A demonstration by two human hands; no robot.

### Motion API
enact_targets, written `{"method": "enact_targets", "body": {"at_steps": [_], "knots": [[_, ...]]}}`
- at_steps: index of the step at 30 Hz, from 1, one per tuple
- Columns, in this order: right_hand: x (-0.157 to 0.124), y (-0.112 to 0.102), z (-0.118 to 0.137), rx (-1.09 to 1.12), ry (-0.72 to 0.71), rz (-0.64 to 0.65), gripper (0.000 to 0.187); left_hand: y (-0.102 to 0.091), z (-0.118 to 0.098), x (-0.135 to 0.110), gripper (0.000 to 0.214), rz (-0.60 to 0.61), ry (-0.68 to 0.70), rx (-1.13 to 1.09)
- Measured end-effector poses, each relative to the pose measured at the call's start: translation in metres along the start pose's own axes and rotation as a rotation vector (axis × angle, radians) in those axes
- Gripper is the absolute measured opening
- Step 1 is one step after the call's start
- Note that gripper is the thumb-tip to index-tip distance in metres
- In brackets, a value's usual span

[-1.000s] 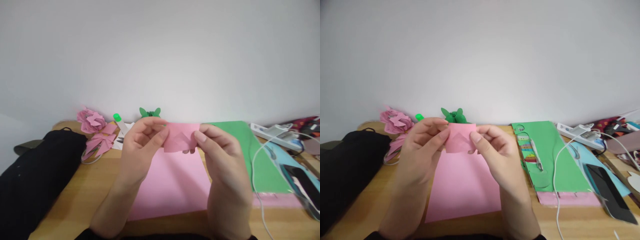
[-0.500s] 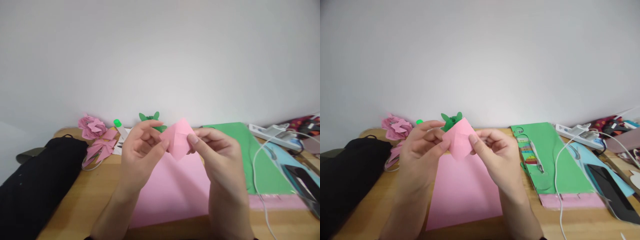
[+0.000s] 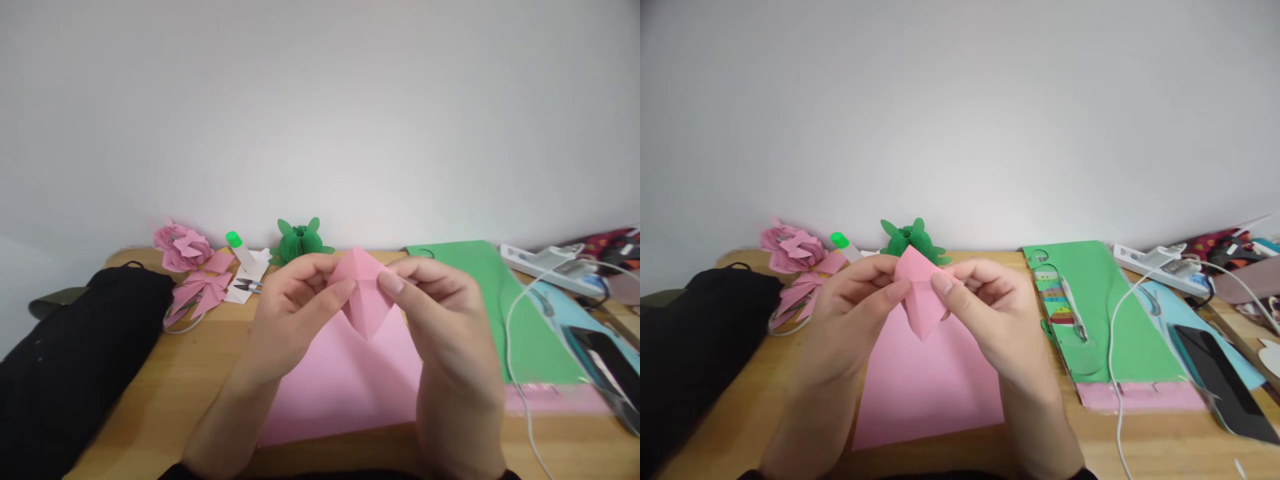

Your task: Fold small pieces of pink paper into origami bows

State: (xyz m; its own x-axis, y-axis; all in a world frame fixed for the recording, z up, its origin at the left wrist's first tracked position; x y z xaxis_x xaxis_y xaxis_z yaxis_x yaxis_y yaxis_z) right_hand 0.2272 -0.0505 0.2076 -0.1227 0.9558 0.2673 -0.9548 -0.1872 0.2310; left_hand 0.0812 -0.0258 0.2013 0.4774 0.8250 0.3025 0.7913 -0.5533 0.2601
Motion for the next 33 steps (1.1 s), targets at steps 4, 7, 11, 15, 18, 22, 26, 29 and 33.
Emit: {"method": "enact_targets", "body": {"at_steps": [4,7,11,15,18,22,26,29,33], "knots": [[0.001,0.001,-0.002,0.05,0.033,0.023,0.011,0.002,0.0,0.001,0.006,0.024,-0.001,-0.065],[0.0,0.001,0.0,0.048,0.033,0.014,0.012,0.003,-0.002,0.002,0.006,0.026,0.001,-0.097],[-0.001,0.001,0.0,0.034,0.056,-0.002,0.013,0.002,-0.002,0.002,0.006,0.014,-0.015,-0.093],[-0.001,0.001,-0.002,-0.007,0.069,0.002,0.013,0.001,-0.002,0.001,0.005,0.009,-0.047,-0.048],[0.0,0.003,-0.004,-0.014,0.09,0.04,0.015,0.001,-0.002,0.001,0.006,-0.004,-0.056,-0.02],[0.002,0.007,-0.009,0.103,0.159,0.111,0.016,0.002,-0.002,0.003,0.012,-0.004,-0.056,-0.071],[0.004,0.01,-0.012,0.193,0.218,0.143,0.016,0.006,0.0,0.003,0.014,0.057,-0.084,-0.166],[0.006,0.011,-0.013,0.217,0.239,0.148,0.02,0.006,-0.001,0.002,0.01,0.06,-0.082,-0.173],[0.01,0.013,-0.012,0.219,0.256,0.16,0.025,0.006,-0.003,0.0,0.006,0.041,-0.074,-0.145]]}}
Point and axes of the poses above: each hand's wrist, its own x-axis towards the middle knuckle, its own y-axis out of the palm, z = x × y, the point moved 6 cm from there along x, towards the middle knuckle, and after that the axes turned 12 degrees about z, right-handed, at the moved point
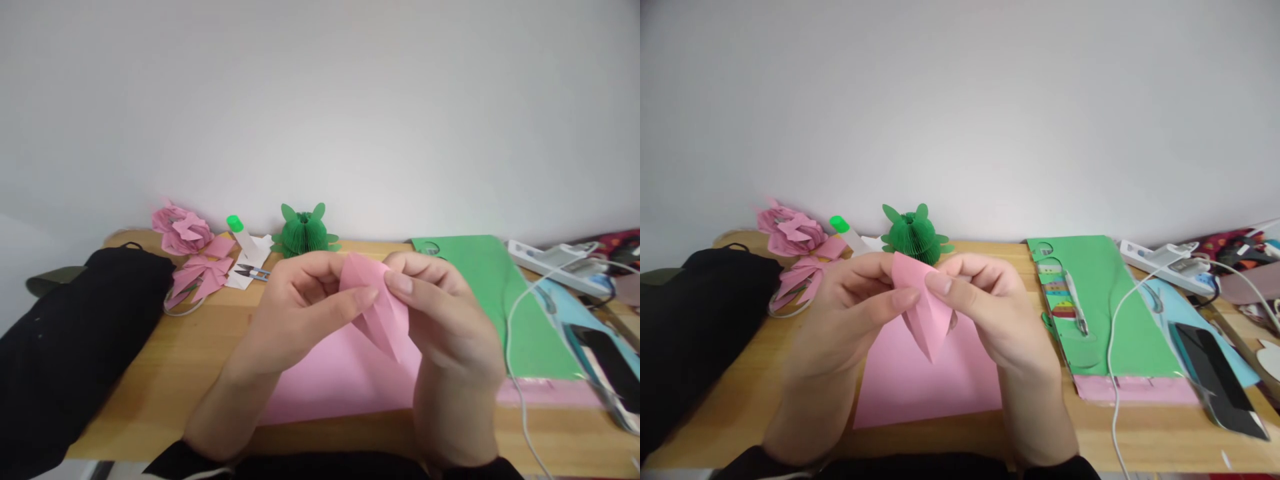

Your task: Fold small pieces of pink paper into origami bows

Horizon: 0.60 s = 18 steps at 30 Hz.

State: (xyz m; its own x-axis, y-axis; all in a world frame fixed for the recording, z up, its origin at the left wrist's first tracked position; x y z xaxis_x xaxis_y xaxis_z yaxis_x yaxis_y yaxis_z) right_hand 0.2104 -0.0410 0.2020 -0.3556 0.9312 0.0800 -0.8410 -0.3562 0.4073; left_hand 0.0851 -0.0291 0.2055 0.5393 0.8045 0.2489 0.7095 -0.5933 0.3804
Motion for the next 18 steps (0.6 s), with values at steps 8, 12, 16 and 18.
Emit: {"method": "enact_targets", "body": {"at_steps": [8,12,16,18], "knots": [[0.0028,0.0054,-0.0014,0.038,0.061,0.106,0.026,0.0033,0.0016,0.0009,0.012,0.044,-0.07,-0.037],[0.002,0.0048,-0.0042,0.067,0.076,0.132,0.025,0.0034,0.003,0.0005,0.016,0.058,-0.106,-0.04],[0.0032,0.0055,-0.0056,0.084,0.085,0.17,0.024,0.0059,0.0027,0.0004,0.016,0.088,-0.113,-0.069],[0.0037,0.0062,-0.0057,0.084,0.093,0.181,0.026,0.0063,0.0027,-0.0003,0.014,0.094,-0.115,-0.079]]}}
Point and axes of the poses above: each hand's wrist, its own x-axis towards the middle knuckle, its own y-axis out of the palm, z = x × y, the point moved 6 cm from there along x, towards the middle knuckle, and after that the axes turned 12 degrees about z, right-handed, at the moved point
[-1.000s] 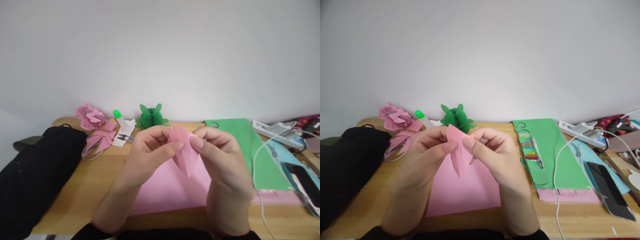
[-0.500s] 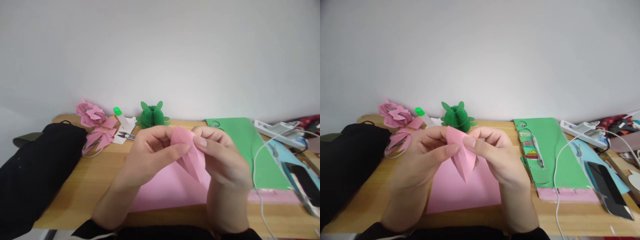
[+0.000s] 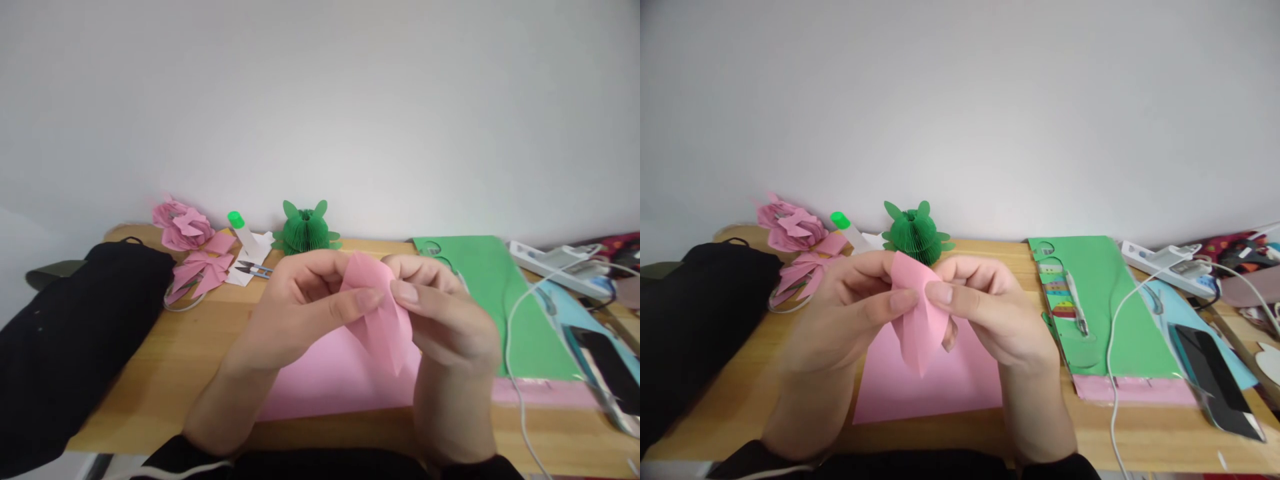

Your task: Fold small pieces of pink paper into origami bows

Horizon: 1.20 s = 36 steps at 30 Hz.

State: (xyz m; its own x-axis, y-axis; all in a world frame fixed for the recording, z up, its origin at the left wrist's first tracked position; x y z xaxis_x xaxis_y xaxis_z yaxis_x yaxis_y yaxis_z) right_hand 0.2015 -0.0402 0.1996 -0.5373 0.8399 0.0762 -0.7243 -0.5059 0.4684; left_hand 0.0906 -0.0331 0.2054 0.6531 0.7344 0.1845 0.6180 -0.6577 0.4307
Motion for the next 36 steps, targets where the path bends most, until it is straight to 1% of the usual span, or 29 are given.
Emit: {"method": "enact_targets", "body": {"at_steps": [7,11,15,19,23,31,36], "knots": [[0.0006,0.0023,0.0008,-0.045,0.012,0.019,0.031,-0.0008,0.0006,-0.0012,0.01,0.005,-0.016,-0.002],[0.0009,0.0015,0.0002,-0.041,0.02,0.01,0.031,-0.0004,-0.0002,-0.0001,0.011,0.004,-0.002,0.017],[0.0001,0.0011,0.0003,-0.041,0.017,0.03,0.029,-0.0003,-0.0005,-0.001,0.012,-0.008,-0.017,0.043],[-0.0012,0.001,0.0001,-0.02,0.009,0.045,0.027,0.001,-0.0004,-0.0013,0.007,0.019,-0.028,0.016],[-0.0011,0.0014,0.0,-0.034,0.002,0.043,0.027,0.0008,-0.0003,-0.0005,0.008,0.03,-0.008,-0.024],[0.0014,0.0019,0.0008,-0.052,-0.035,0.048,0.025,0.0004,0.0012,0.0007,0.012,0.024,0.012,-0.031],[0.0025,0.0025,-0.0017,-0.04,-0.041,0.064,0.024,0.0015,0.0013,0.0012,0.009,0.038,0.059,-0.049]]}}
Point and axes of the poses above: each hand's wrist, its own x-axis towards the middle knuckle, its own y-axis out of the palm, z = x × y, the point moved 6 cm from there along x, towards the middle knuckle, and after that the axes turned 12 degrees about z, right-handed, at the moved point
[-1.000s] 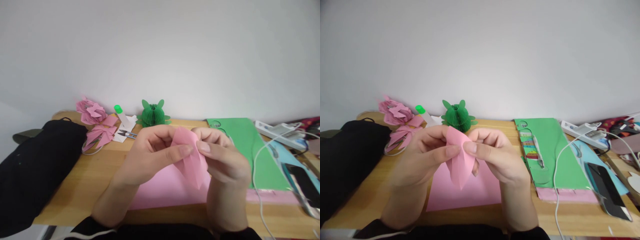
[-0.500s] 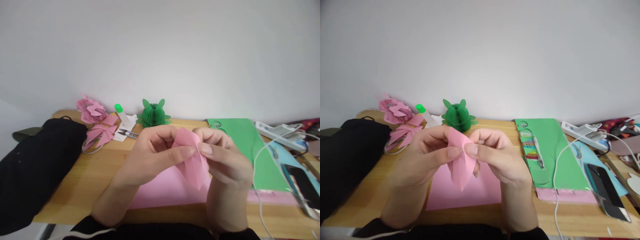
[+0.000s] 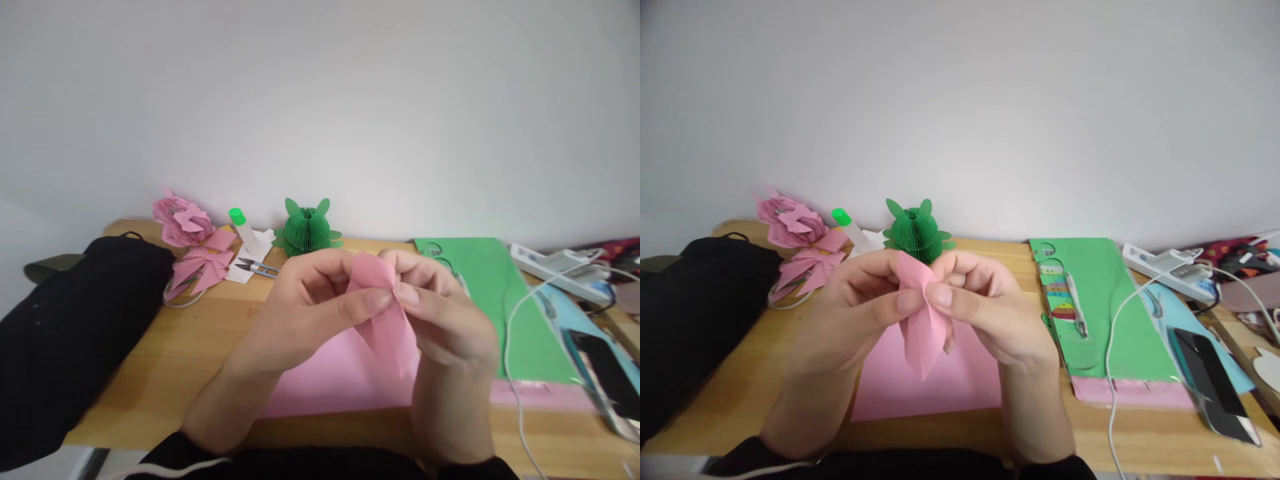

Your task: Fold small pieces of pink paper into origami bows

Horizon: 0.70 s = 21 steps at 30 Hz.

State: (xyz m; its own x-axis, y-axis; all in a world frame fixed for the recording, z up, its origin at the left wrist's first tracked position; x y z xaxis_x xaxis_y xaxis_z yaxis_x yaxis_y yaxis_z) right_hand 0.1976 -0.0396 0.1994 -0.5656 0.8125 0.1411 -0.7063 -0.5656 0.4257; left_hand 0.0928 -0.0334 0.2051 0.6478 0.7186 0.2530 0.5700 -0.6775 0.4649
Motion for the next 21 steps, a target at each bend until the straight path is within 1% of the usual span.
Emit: {"method": "enact_targets", "body": {"at_steps": [2,4,6,8,11,13,15,18,21], "knots": [[0.0,-0.002,0.0,-0.005,-0.029,-0.041,0.02,-0.001,-0.002,-0.001,0.007,-0.024,0.042,0.04],[-0.001,-0.006,0.004,-0.061,-0.107,-0.133,0.019,-0.002,-0.005,-0.002,0.007,-0.064,0.09,0.116],[-0.005,-0.009,0.011,-0.197,-0.218,-0.222,0.013,-0.005,-0.007,-0.004,0.007,-0.129,0.127,0.211],[-0.009,-0.008,0.018,-0.368,-0.316,-0.27,0.007,-0.008,-0.009,-0.006,0.005,-0.206,0.158,0.301],[-0.016,-0.002,0.023,-0.549,-0.403,-0.308,0.018,-0.011,-0.013,-0.01,0.005,-0.303,0.212,0.407],[-0.019,0.002,0.024,-0.634,-0.428,-0.356,0.023,-0.012,-0.015,-0.011,0.007,-0.342,0.246,0.465],[-0.023,0.007,0.024,-0.716,-0.438,-0.425,0.021,-0.012,-0.017,-0.012,0.009,-0.368,0.269,0.514],[-0.026,0.012,0.024,-0.819,-0.449,-0.513,0.02,-0.012,-0.016,-0.011,0.009,-0.371,0.275,0.554],[-0.028,0.015,0.023,-0.895,-0.464,-0.555,0.02,-0.012,-0.014,-0.011,0.009,-0.366,0.259,0.612]]}}
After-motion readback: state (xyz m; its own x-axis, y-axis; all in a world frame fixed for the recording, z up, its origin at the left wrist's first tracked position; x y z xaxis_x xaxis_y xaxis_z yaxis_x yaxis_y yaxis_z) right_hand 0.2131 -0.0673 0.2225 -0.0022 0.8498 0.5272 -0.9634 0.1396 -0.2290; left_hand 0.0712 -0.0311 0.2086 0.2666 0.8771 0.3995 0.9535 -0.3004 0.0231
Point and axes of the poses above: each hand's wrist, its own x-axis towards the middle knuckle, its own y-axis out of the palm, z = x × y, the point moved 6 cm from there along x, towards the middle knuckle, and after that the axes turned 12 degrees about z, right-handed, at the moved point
